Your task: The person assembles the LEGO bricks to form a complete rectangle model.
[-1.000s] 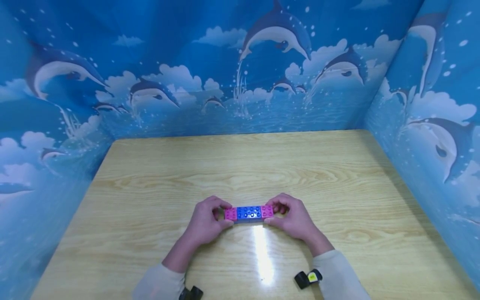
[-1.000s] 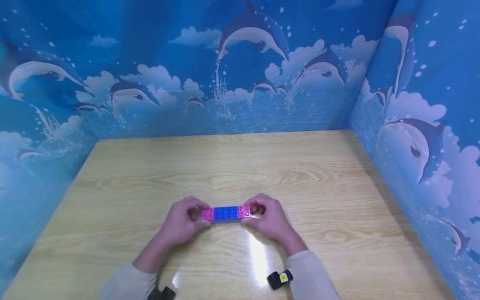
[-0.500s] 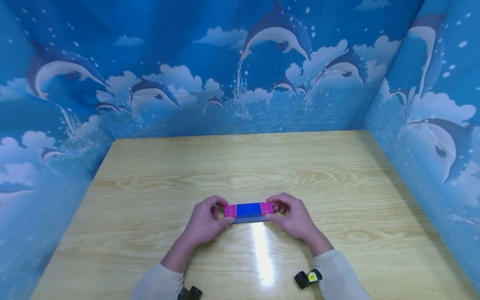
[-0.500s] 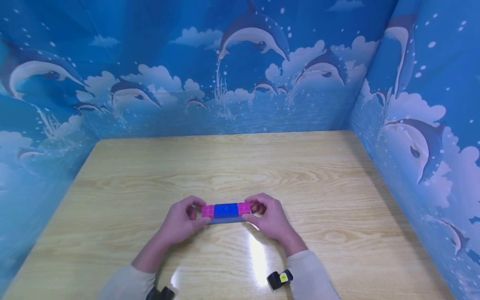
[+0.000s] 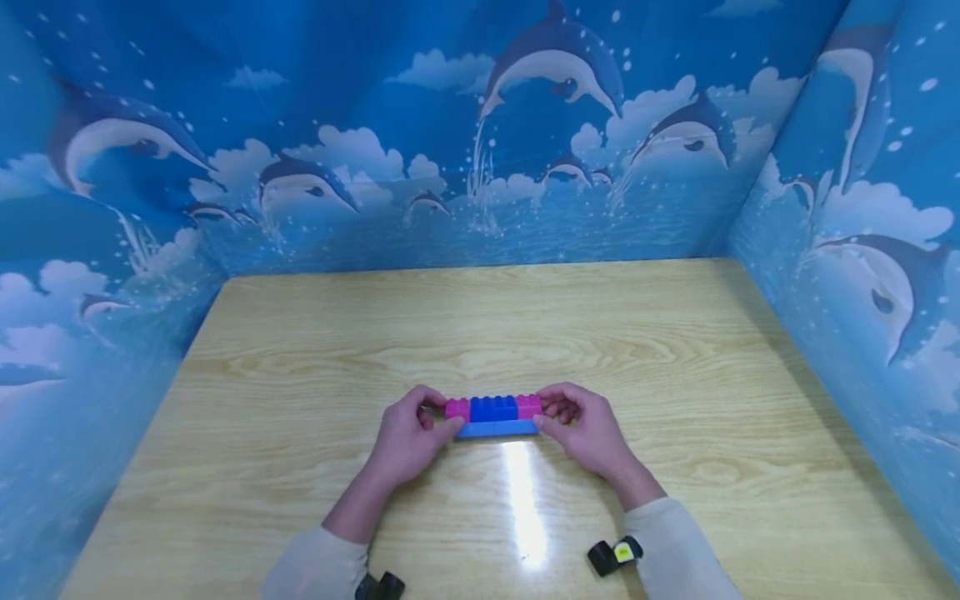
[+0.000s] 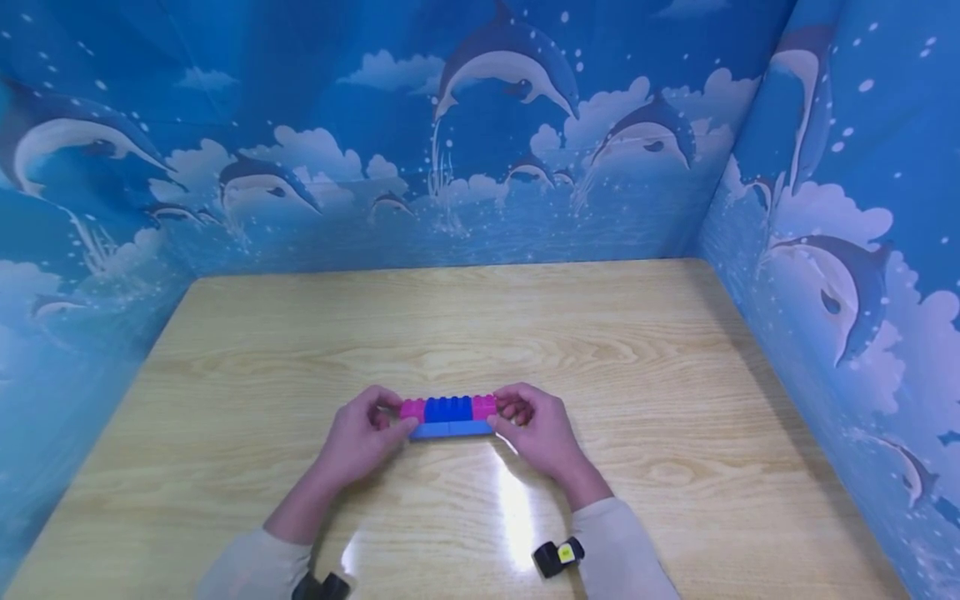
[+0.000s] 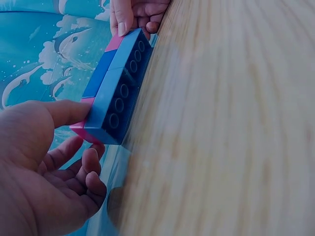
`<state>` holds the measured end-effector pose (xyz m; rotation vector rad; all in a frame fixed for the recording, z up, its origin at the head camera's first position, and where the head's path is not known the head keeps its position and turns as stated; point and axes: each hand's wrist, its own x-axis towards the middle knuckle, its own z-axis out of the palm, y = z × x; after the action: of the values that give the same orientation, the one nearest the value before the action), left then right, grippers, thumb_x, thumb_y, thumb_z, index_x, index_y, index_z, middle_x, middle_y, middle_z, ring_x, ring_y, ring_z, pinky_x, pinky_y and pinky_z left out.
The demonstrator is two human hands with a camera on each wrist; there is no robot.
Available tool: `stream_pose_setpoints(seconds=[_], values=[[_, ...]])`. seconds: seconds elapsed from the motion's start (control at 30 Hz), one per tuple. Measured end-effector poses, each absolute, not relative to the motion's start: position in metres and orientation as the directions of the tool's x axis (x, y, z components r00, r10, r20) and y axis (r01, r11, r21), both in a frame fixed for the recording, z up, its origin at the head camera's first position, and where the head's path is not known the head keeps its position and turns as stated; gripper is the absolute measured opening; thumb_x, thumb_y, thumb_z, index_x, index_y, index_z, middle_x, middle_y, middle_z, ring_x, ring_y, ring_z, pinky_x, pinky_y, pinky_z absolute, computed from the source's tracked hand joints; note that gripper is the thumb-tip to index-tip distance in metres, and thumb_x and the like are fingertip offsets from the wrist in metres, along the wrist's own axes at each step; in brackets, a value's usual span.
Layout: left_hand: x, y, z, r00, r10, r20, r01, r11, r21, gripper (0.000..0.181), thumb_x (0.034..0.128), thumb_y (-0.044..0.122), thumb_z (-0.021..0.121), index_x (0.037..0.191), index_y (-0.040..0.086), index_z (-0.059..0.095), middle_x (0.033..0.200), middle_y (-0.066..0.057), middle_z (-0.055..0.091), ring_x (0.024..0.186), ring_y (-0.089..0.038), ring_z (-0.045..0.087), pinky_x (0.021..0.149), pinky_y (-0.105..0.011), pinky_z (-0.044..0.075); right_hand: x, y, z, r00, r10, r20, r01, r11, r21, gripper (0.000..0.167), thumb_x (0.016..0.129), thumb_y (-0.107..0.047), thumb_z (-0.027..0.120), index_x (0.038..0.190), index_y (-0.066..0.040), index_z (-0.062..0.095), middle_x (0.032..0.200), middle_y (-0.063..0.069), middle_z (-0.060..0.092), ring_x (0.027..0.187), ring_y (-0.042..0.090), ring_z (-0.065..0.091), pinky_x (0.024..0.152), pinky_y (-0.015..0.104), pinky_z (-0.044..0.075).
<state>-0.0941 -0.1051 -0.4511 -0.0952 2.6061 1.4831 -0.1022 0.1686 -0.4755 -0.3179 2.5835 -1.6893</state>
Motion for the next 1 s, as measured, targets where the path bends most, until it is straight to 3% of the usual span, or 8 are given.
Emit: stream_pose_setpoints(seconds=[0.37,0.67,1.0], values=[[-0.0945,-0.1061,-0.4510,-0.991,-0.027,-0.130,-0.127,0.473,0.872,0.034,0.0782,0.009,0.082,0.109,0.010,0.068,0.075,-0.005,0.056,0.065,-0.019,0.051,0.052,-0.027,0.042,-0.1046,0.1661,-0.4736,-0.986,-0.160,0.047,-0.110,0.418,-0.902,0.024,0.088,-0.019,0.079,0.110,-0.013,0.072,0.093,0.000,0.068,0.083,0.019,0.062,0.073,0.032,0.053],[-0.0969,-0.1054,-0.4523,-0.986,-0.058,-0.158,-0.166,0.492,0.855,0.034,0.0832,0.016,0.080,0.115,0.008,0.070,0.088,-0.003,0.062,0.068,-0.019,0.052,0.054,-0.029,0.044,-0.1060,0.1632,-0.4724,-0.993,-0.117,0.032,-0.083,0.467,-0.880,0.021,0.091,-0.028,0.076,0.107,-0.016,0.076,0.092,-0.004,0.069,0.079,0.018,0.061,0.068,0.032,0.052],[-0.0996,-0.1024,-0.4540,-0.986,-0.070,-0.152,-0.166,0.510,0.844,0.032,0.0870,0.017,0.077,0.116,0.007,0.071,0.099,-0.001,0.067,0.071,-0.018,0.054,0.060,-0.032,0.047,-0.1093,0.1594,-0.4731,-0.993,-0.102,0.059,-0.101,0.488,-0.867,0.018,0.092,-0.025,0.075,0.106,-0.013,0.077,0.092,-0.005,0.072,0.079,0.015,0.063,0.068,0.030,0.053]])
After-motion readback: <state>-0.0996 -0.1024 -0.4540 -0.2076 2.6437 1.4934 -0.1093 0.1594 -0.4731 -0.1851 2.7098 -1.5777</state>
